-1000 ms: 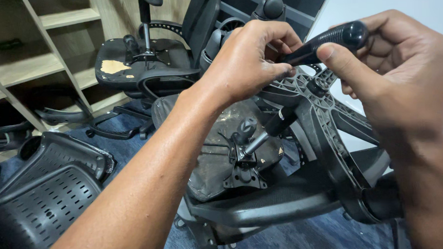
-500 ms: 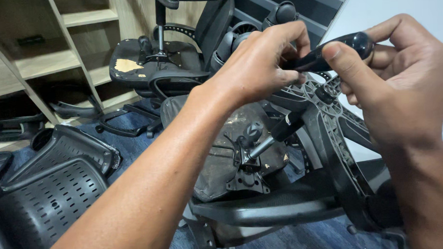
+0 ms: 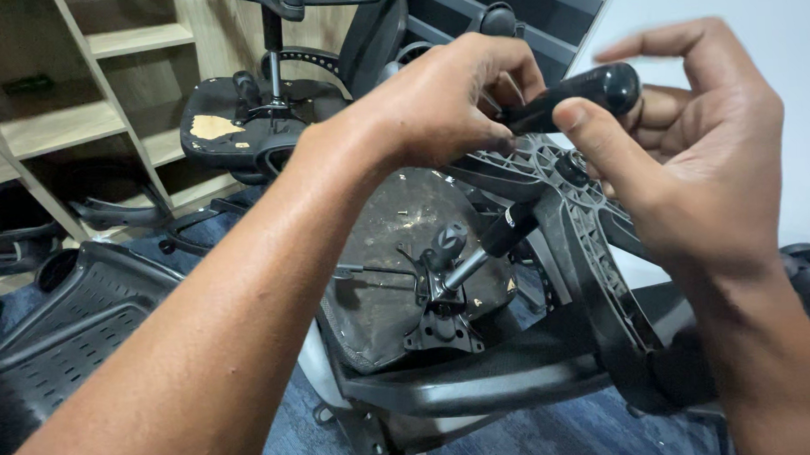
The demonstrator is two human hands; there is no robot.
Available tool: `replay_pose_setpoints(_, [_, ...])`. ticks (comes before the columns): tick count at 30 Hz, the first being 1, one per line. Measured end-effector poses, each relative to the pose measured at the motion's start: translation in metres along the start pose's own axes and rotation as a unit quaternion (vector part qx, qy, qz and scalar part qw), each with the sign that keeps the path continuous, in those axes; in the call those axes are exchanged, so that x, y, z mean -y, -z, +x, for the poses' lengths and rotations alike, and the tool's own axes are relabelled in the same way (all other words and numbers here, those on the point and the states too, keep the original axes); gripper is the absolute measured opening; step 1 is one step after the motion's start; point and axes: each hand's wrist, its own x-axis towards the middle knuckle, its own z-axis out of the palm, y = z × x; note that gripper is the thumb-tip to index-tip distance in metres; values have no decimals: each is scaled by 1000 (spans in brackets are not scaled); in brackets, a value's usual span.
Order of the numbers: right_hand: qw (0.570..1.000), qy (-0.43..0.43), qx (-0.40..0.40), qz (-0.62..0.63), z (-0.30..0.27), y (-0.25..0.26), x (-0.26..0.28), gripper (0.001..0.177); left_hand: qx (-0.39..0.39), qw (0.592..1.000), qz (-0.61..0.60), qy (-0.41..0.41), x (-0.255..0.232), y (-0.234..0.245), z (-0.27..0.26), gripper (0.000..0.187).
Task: The person uses a black-handled screwdriver to tighten a screw into the central hub of a grey five-star chair base. The base is held steady with the left hand while the right hand turns the tool. The action continues for the duration of the clip.
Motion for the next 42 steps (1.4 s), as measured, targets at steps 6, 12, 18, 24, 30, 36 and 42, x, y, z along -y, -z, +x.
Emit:
replay_pose_setpoints(6, [997,6,33,-70,-6,2,0,25,26,998,26,-48,-1,5,0,27])
replay_pose_setpoints(12, [999,-34,4,-29,-1,0,-1,29,22,996,82,-9,-2,5,1,31])
replay_pose_setpoints(18, [997,-36,70,-3,0,12,6,37,39,997,-31,-63,2,9,4,26])
replay_pose_setpoints(24, [1000,-24,3,-15,4,0,-2,24,44,994,96,20,-5,8,3,31])
replay_pose_setpoints(30, [997,-33,72,-11,9,12,13,42,29,995,3,-91,5,17,5,32])
replay_pose_setpoints(36, [996,-48,7,-70,12,5,8,26,65,993,-39,-89,12,17,5,33])
replay_pose_setpoints(42, [997,-72,-10,-3,4,4,-6,28,38,998,24,-35,4,8,5,32])
